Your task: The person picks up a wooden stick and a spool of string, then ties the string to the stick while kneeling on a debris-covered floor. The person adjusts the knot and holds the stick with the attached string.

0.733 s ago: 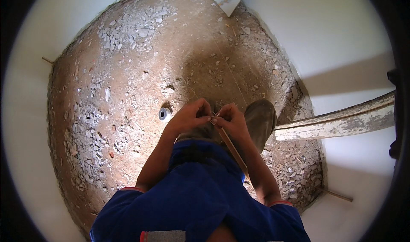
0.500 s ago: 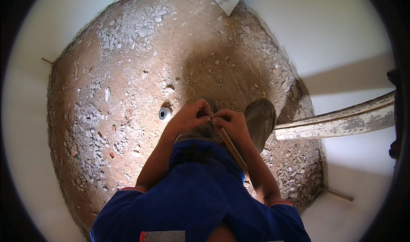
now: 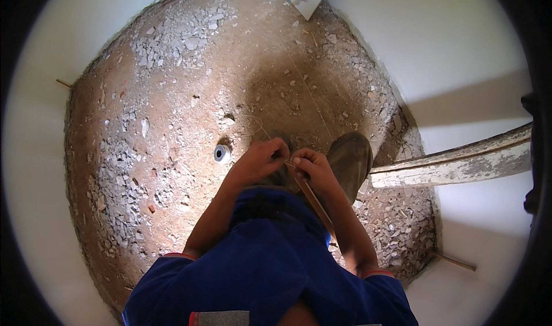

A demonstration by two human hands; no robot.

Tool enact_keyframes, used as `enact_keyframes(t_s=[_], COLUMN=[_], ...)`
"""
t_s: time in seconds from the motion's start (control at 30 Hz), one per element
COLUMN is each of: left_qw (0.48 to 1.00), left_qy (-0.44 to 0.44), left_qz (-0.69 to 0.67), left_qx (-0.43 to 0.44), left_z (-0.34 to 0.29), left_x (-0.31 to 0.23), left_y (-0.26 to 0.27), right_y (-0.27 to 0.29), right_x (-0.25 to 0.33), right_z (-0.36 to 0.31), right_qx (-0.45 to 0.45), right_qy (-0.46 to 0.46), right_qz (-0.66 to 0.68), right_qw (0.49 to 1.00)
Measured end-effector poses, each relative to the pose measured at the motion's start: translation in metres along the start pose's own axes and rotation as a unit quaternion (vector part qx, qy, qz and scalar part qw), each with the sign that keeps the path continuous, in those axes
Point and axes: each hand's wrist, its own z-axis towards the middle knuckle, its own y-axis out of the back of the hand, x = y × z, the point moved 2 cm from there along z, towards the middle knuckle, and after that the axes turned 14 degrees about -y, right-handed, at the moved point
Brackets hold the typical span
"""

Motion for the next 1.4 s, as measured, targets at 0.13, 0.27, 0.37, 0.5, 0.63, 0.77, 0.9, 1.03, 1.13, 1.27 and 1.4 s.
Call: enact_keyframes(t_s=[0.13, 0.27, 0.37, 0.5, 0.63, 0.77, 0.9, 1.03, 1.13, 1.27, 1.4], left_qw=[1.000, 1.000, 1.000, 0.999, 0.999, 0.996, 0.995, 0.997, 0.988, 0.974, 0.970], left_qy=[0.012, 0.021, 0.007, 0.004, -0.014, -0.062, -0.064, 0.003, 0.058, 0.059, 0.050], left_qz=[0.008, 0.001, 0.005, -0.005, -0.001, -0.010, -0.049, -0.010, -0.073, -0.143, -0.137], left_qx=[-0.004, -0.008, -0.023, -0.035, -0.044, -0.056, -0.067, -0.083, -0.121, -0.162, -0.197], left_z=[0.002, 0.001, -0.002, -0.007, -0.009, -0.010, -0.011, -0.009, -0.010, -0.009, -0.006], left_x=[-0.007, -0.011, -0.011, -0.005, 0.001, 0.002, 0.003, 0.009, 0.015, 0.017, 0.014], left_y=[-0.001, -0.002, -0.005, -0.009, -0.012, -0.011, -0.014, -0.017, -0.016, -0.013, -0.015], right_y=[-0.003, -0.002, 0.000, -0.001, -0.003, -0.003, -0.005, -0.007, -0.010, -0.012, -0.014], right_x=[-0.009, -0.015, -0.017, -0.016, -0.012, -0.006, -0.003, -0.001, 0.003, 0.009, 0.013], right_z=[0.005, 0.007, 0.008, 0.008, 0.005, -0.001, -0.002, -0.003, -0.007, -0.014, -0.017], right_qx=[0.055, 0.063, 0.059, 0.058, 0.032, 0.018, 0.025, -0.002, 0.004, 0.014, 0.031], right_qy=[0.005, -0.005, -0.014, -0.016, -0.020, -0.018, -0.020, -0.037, -0.042, -0.040, -0.040], right_qz=[0.170, 0.199, 0.197, 0.198, 0.196, 0.192, 0.204, 0.181, 0.148, 0.088, 0.049], right_qw=[0.984, 0.978, 0.978, 0.978, 0.980, 0.981, 0.979, 0.983, 0.988, 0.995, 0.998])
